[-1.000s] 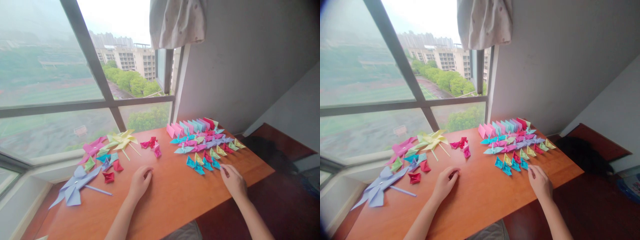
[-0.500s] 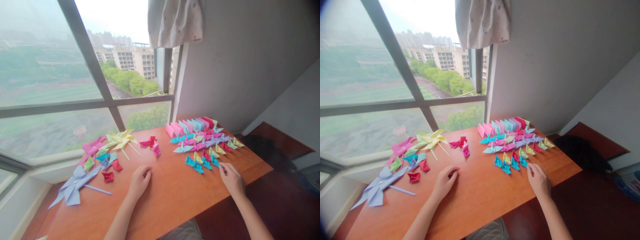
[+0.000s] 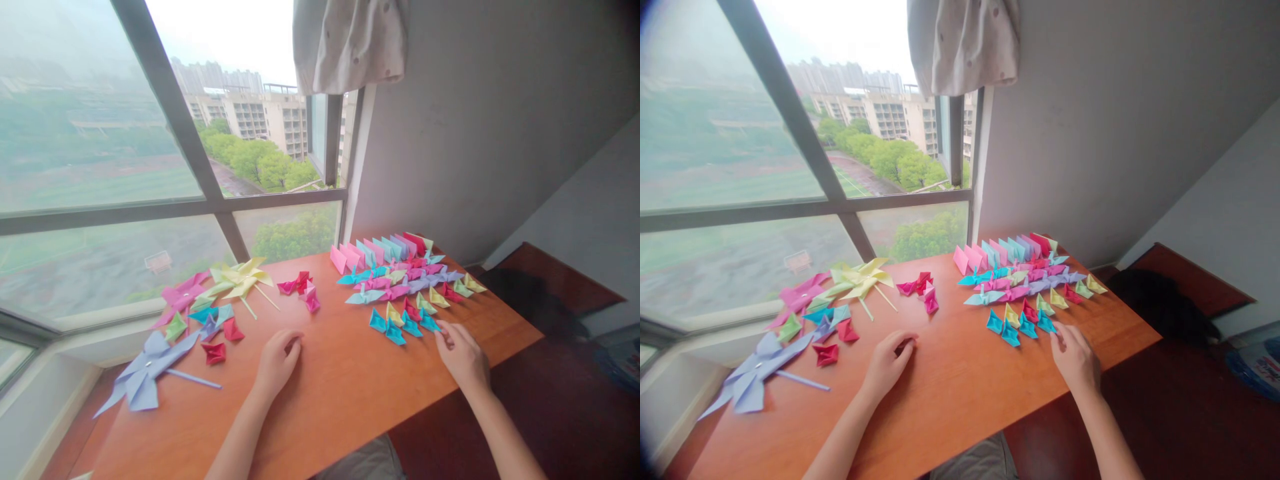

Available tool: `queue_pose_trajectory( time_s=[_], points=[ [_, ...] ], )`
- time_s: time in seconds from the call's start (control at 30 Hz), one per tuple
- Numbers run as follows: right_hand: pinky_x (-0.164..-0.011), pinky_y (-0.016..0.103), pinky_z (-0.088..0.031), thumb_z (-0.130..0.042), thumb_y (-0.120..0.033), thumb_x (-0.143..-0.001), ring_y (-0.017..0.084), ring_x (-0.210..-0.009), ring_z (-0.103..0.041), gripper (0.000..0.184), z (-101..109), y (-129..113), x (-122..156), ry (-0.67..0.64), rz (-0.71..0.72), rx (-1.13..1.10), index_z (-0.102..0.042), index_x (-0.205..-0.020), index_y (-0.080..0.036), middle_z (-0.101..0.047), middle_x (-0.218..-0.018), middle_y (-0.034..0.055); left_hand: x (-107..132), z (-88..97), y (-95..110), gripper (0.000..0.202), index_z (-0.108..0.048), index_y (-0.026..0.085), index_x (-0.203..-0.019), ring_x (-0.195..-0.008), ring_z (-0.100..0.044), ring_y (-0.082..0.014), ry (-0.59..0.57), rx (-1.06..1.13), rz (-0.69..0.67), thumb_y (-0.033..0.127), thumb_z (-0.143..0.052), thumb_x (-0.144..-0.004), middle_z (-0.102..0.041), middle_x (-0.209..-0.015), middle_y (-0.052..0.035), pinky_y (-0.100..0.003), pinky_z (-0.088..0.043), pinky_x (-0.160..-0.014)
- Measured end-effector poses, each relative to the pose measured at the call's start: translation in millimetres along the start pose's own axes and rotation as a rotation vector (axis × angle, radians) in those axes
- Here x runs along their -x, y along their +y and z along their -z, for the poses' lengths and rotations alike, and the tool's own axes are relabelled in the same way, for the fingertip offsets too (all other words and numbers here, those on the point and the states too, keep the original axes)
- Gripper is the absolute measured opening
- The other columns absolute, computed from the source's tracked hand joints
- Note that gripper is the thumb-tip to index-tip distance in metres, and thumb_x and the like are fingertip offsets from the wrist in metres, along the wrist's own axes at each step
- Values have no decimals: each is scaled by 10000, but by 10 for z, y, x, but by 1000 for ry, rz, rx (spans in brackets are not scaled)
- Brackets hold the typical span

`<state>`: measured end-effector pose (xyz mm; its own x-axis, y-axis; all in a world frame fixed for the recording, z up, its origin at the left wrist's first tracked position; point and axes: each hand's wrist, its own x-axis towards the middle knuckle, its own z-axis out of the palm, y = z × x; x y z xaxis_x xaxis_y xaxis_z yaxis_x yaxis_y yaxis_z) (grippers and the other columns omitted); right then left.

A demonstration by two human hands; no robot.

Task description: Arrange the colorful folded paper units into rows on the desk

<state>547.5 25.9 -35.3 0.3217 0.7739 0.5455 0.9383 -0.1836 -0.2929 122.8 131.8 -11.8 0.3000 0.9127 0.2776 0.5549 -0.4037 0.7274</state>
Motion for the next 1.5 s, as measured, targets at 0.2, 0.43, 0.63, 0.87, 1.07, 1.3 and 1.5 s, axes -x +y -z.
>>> queue_pose_trajectory(
  time_s=[0.2, 0.43, 0.63, 0.87, 1.07, 1.3, 1.5],
  points=[
    [-652, 253, -485, -480, -370, -941, 148, -665, -629, 291, 65, -417, -56, 27, 65, -90, -694, -1059, -211, -694, -896, 66, 10, -4, 10, 201, -702, 208, -899, -835, -697, -223, 4, -9, 1, 178, -509, -851, -738, -867, -58, -323, -554, -736],
    [-727, 275, -501, -471, -397, -958, 175, -721, -660, 317, 3, -824, -90, 17, 95, -199, -719, -995, -203, -725, -931, 88, 28, 2, 16, 215, -703, 202, -905, -821, -689, -217, 4, -18, -5, 145, -508, -833, -731, -870, -60, -321, -545, -739],
    [-612, 277, -462, -481, -448, -933, 204, -678, -687, 381, -22, -435, 102, 66, -87, -80, -742, -936, -171, -756, -811, 89, 23, -4, 0, 201, -688, 199, -909, -851, -687, -223, -10, -14, -13, 158, -500, -853, -728, -890, -64, -324, -539, -756],
    [-588, 276, -437, -446, -420, -925, 217, -738, -693, 376, -112, -154, 311, -88, -90, 9, -756, -978, -215, -763, -976, 79, 7, -6, 0, 201, -685, 192, -920, -837, -682, -225, -20, -21, -10, 182, -491, -870, -724, -882, -67, -323, -535, -734],
    [-599, 283, -443, -436, -423, -915, 235, -766, -700, 406, -188, -83, 276, -131, -136, 13, -774, -977, -206, -767, -961, 91, 9, 2, 15, 199, -680, 194, -920, -829, -680, -218, -23, -25, -9, 183, -487, -871, -717, -877, -60, -323, -534, -744],
    [-619, 295, -451, -438, -435, -896, 247, -764, -700, 419, -217, -31, 241, -163, -219, 38, -774, -983, -201, -769, -904, 97, 13, 6, 20, 203, -682, 196, -917, -860, -681, -226, -19, -21, -4, 192, -484, -874, -721, -897, -67, -328, -535, -754],
    [-623, 304, -450, -436, -458, -888, 267, -782, -700, 431, -216, -26, 222, -205, -298, 47, -770, -1006, -212, -768, -900, 100, 12, 7, 21, 199, -682, 190, -918, -856, -676, -229, -27, -10, -2, 188, -489, -874, -717, -898, -71, -342, -530, -766]
  ],
)
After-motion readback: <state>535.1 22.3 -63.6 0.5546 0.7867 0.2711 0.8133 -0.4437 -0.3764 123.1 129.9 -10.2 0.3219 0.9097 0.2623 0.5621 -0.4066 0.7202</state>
